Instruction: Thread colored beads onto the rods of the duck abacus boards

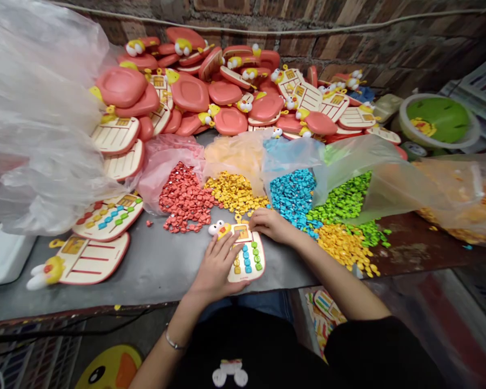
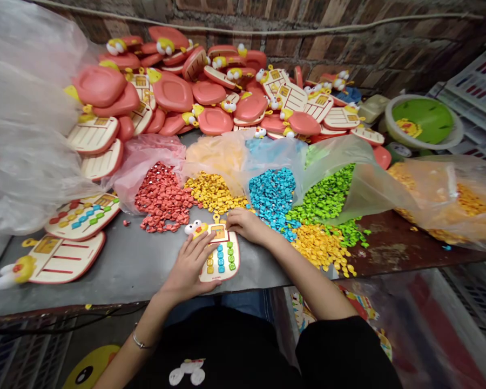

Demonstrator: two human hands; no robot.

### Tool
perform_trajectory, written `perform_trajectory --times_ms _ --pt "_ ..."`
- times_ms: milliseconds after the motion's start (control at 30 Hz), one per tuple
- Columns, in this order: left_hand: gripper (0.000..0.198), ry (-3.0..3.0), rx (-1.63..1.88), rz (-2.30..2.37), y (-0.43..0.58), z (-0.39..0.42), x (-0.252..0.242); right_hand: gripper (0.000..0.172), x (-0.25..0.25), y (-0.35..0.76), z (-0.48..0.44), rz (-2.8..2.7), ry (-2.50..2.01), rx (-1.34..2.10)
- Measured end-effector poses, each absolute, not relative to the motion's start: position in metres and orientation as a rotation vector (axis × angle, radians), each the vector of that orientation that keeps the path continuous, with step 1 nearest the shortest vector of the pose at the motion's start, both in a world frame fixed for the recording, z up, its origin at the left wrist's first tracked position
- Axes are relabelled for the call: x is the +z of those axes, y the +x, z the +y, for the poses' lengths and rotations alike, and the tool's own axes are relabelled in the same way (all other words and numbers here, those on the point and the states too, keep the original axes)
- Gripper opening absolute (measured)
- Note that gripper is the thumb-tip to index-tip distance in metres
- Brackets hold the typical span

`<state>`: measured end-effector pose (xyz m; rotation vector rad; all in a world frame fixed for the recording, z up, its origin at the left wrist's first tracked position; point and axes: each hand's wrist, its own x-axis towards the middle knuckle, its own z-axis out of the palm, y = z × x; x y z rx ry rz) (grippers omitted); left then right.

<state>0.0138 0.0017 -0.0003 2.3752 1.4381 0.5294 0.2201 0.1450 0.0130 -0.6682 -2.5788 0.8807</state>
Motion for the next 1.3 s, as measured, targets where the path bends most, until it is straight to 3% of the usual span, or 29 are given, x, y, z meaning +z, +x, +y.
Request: perform_trajectory --times_ms 267,400,533,667,1000,1167,1300 --pt "0.077 2.36 0.509 1.433 0.012 0.002 -0.004 0.015 0.02 0.215 0.168 -2.694 -0.54 1.068" --pt "0.075 2.394 0.528 1.415 0.011 0.002 -0.007 0.003 0.023 0.213 0.169 -2.717 -0.639 1.048" --pt "0.075 2.421 0.514 1.395 0.01 0.002 -0.006 0.014 0.032 0.202 0.18 -2.922 -0.826 0.936" --pt "0.075 2.409 0.496 1.402 0.01 0.003 -0.007 0.011 0.043 0.184 0.192 -3.201 -0.936 0.876" --pt "0.078 2.38 0.476 1.405 0.011 0.003 -0.008 0.016 0.042 0.154 0.2 -3.439 -0.689 0.631" --pt "0.079 2.42 0.48 1.416 0.011 0.001 -0.004 0.002 0.048 0.186 0.192 -3.202 -0.744 0.909" --pt "0.08 2.529 0.498 1.432 0.012 -0.004 -0.004 0.011 0.039 0.211 0.174 -2.727 -0.93 1.298"
